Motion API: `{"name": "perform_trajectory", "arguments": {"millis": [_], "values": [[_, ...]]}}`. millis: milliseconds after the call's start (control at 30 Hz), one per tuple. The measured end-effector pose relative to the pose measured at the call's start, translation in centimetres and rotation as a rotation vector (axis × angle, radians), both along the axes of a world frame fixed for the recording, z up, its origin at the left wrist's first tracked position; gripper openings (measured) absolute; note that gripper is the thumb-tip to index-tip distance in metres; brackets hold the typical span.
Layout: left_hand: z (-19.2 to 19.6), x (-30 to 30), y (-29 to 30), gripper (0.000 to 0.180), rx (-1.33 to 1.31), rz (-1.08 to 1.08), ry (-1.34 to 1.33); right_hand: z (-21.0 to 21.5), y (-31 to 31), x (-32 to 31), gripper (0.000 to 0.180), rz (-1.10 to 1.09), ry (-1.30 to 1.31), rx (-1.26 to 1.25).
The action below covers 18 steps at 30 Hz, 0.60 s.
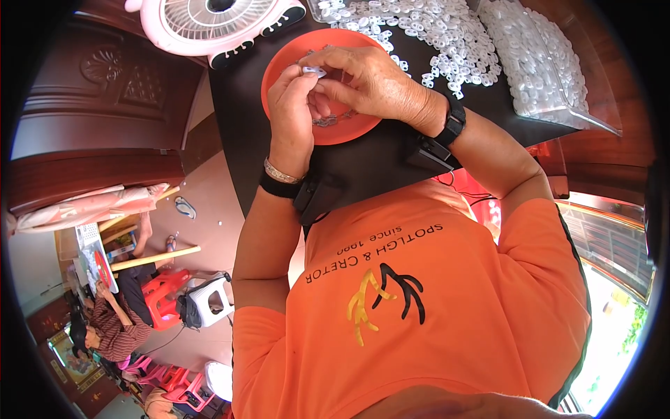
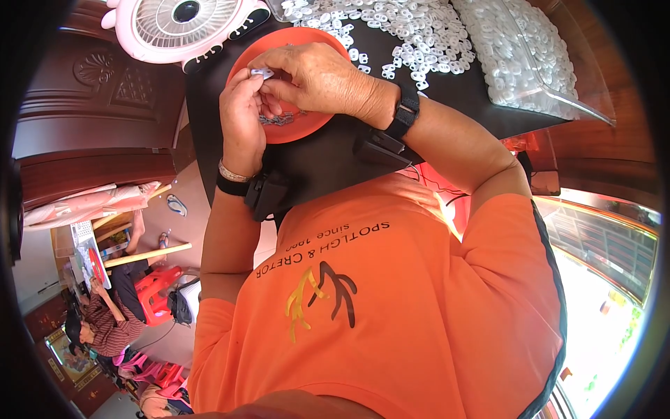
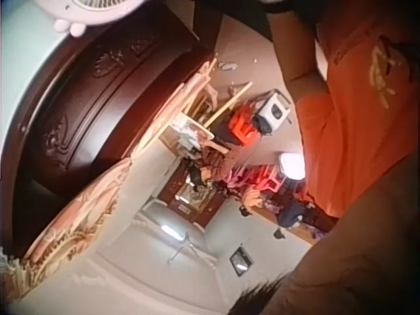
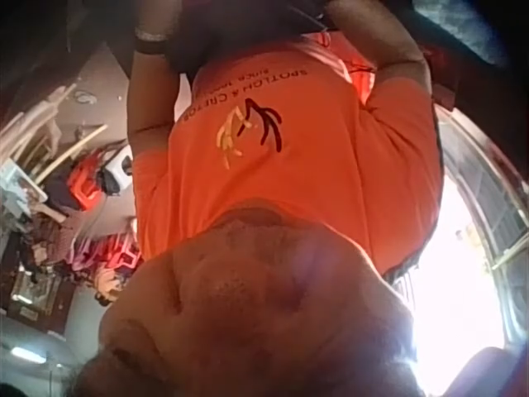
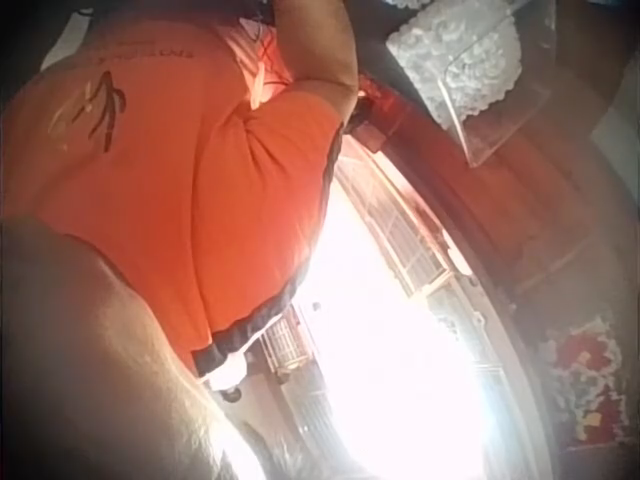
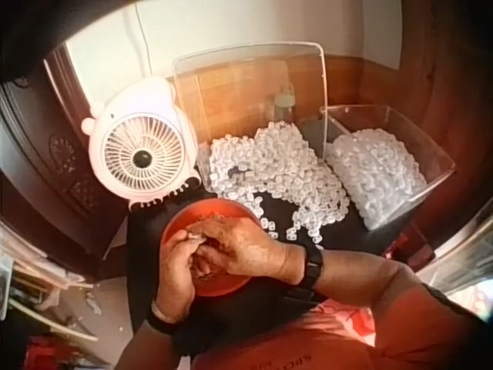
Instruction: Attaching small metal rings onto white plastic mounting clips manually.
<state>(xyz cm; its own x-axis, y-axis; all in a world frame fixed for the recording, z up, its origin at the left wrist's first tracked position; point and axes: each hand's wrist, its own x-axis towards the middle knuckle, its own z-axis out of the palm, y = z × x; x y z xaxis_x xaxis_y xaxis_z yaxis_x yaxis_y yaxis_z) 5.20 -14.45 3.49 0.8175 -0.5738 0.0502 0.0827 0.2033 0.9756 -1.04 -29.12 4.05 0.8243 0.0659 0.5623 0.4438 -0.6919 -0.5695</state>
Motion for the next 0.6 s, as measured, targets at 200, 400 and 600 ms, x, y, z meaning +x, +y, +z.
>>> {"name": "perform_trajectory", "arguments": {"millis": [200,400,600], "values": [[0.09,0.04,0.13,0.019,0.000,0.003,-0.002,0.10,0.06,-0.03,0.033,0.005,0.003,0.022],[0.40,-0.08,-0.09,0.019,0.040,-0.003,0.000,-0.07,0.00,0.00,0.034,-0.015,0.017,-0.015],[0.17,-0.06,0.05,0.016,0.018,0.011,-0.005,-0.04,0.01,0.00,0.035,-0.004,0.014,-0.012]]}}
